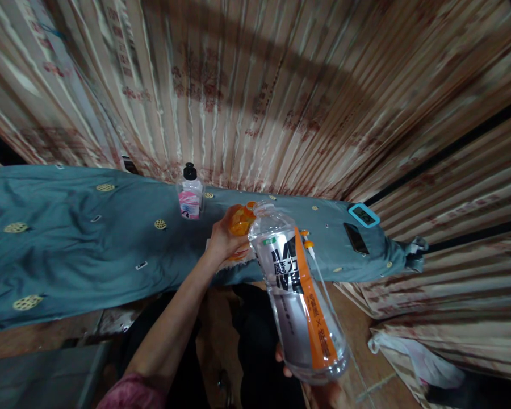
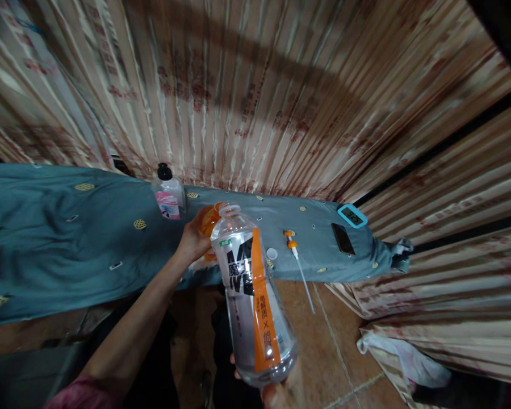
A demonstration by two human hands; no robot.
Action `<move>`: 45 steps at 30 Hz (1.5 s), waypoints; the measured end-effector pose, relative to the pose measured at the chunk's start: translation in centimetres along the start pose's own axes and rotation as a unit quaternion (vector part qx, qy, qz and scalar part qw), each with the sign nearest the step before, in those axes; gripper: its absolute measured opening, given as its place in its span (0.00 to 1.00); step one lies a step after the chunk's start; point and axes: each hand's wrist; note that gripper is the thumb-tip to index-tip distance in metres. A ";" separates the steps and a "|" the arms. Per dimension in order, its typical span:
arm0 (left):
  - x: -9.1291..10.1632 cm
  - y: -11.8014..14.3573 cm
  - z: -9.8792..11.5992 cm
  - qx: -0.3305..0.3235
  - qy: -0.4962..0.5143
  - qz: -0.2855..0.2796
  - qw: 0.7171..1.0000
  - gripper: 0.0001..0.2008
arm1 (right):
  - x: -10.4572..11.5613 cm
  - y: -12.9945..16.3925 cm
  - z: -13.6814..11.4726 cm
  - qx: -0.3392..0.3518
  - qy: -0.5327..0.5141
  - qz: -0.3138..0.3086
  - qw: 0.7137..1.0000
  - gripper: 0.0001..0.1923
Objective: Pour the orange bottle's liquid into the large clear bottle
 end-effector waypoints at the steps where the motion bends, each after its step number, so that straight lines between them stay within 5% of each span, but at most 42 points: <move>1: 0.1 0.0 0.1 0.003 -0.002 -0.001 1.000 0.35 | 0.0 0.0 0.0 -0.001 -0.001 0.000 1.000 0.42; 12: 0.7 0.3 1.3 0.008 -0.029 -0.007 1.000 0.34 | -1.2 -0.6 -0.6 -0.006 -0.038 0.010 0.999 0.41; 21: 0.8 0.3 1.0 0.014 -0.028 -0.012 0.999 0.35 | -7.0 -0.8 -5.1 -0.026 -0.121 0.015 0.992 0.32; 29: 0.7 0.3 0.6 0.027 0.000 -0.016 1.000 0.37 | -4.2 -1.4 -4.0 0.000 -0.039 -0.035 0.999 0.34; 45: 0.7 0.4 0.5 0.033 0.025 -0.019 0.999 0.38 | -5.8 -0.9 -5.5 -0.045 -0.086 -0.017 0.995 0.34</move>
Point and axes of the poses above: each hand's wrist, its own y-axis away from the middle knuckle, its own x-axis out of the back of the hand, z = x × y, and after that the axes turned 1 degree about x, right-handed
